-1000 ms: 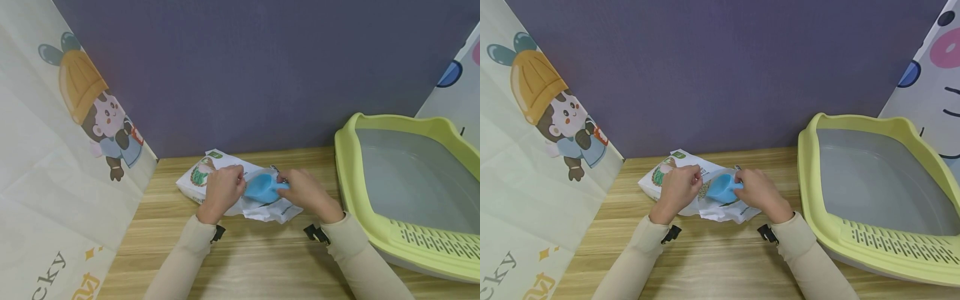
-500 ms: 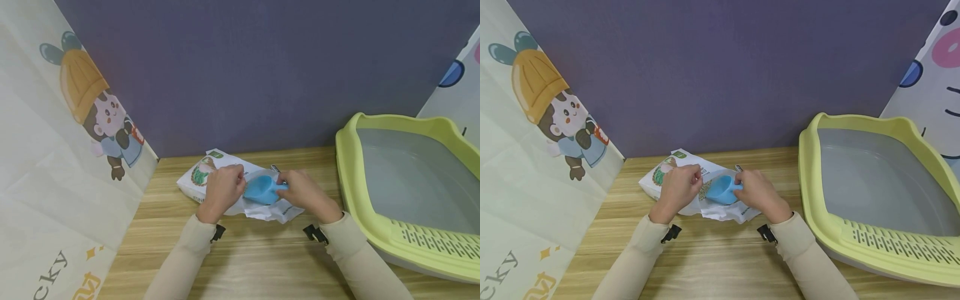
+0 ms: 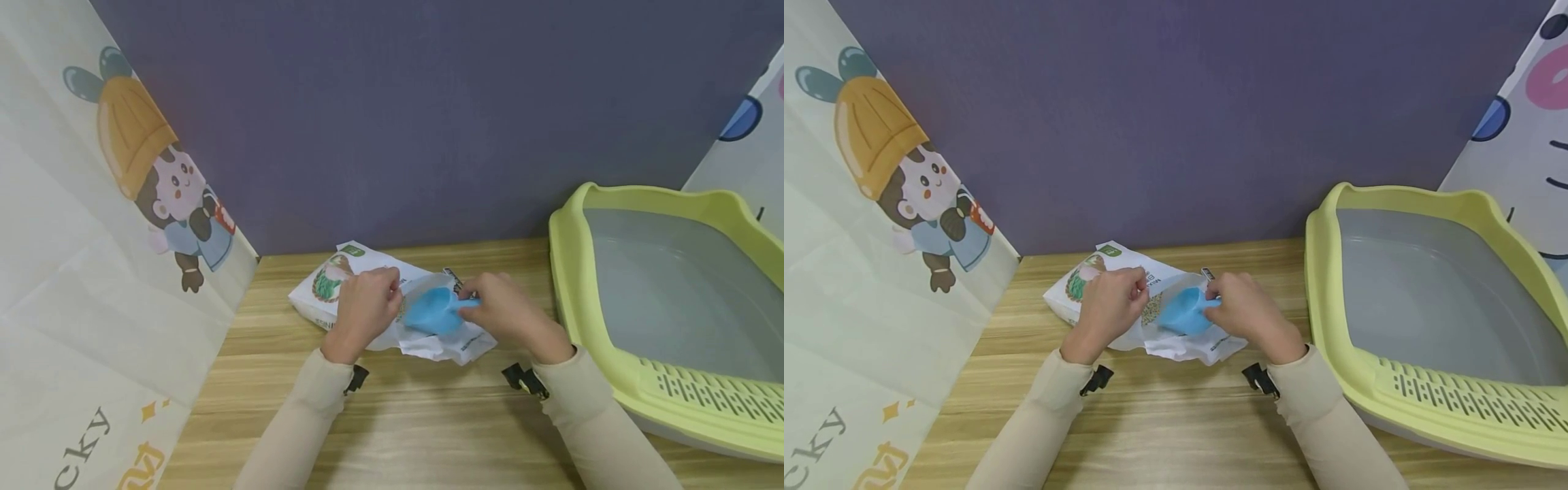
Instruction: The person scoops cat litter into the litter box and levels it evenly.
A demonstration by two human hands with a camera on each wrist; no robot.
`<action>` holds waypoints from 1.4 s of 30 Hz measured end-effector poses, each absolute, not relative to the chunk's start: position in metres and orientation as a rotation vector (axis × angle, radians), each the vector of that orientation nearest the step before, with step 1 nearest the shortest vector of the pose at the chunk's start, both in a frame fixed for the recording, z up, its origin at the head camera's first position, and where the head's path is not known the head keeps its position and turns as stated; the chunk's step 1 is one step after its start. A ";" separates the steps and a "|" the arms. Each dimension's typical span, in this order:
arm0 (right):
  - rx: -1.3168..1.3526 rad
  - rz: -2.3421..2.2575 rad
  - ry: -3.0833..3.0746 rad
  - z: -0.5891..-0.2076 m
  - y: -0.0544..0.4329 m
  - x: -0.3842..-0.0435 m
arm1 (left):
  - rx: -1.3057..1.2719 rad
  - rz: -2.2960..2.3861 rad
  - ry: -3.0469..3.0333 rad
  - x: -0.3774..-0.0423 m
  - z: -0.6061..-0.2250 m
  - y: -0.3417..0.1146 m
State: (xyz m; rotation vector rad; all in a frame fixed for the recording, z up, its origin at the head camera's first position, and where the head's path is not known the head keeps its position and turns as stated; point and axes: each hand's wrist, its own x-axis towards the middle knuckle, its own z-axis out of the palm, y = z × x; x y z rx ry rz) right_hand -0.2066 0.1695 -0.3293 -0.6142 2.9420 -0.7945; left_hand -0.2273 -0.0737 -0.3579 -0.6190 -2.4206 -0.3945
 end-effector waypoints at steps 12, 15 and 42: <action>-0.609 -0.744 3.018 -0.344 0.156 -0.211 | -0.625 -0.401 -2.426 -0.227 -0.357 -0.073; -0.593 -0.754 3.030 -0.347 0.153 -0.213 | -0.630 -0.400 -2.420 -0.227 -0.357 -0.073; -0.586 -0.742 3.002 -0.372 0.140 -0.225 | -0.613 -0.435 -2.435 -0.227 -0.354 -0.076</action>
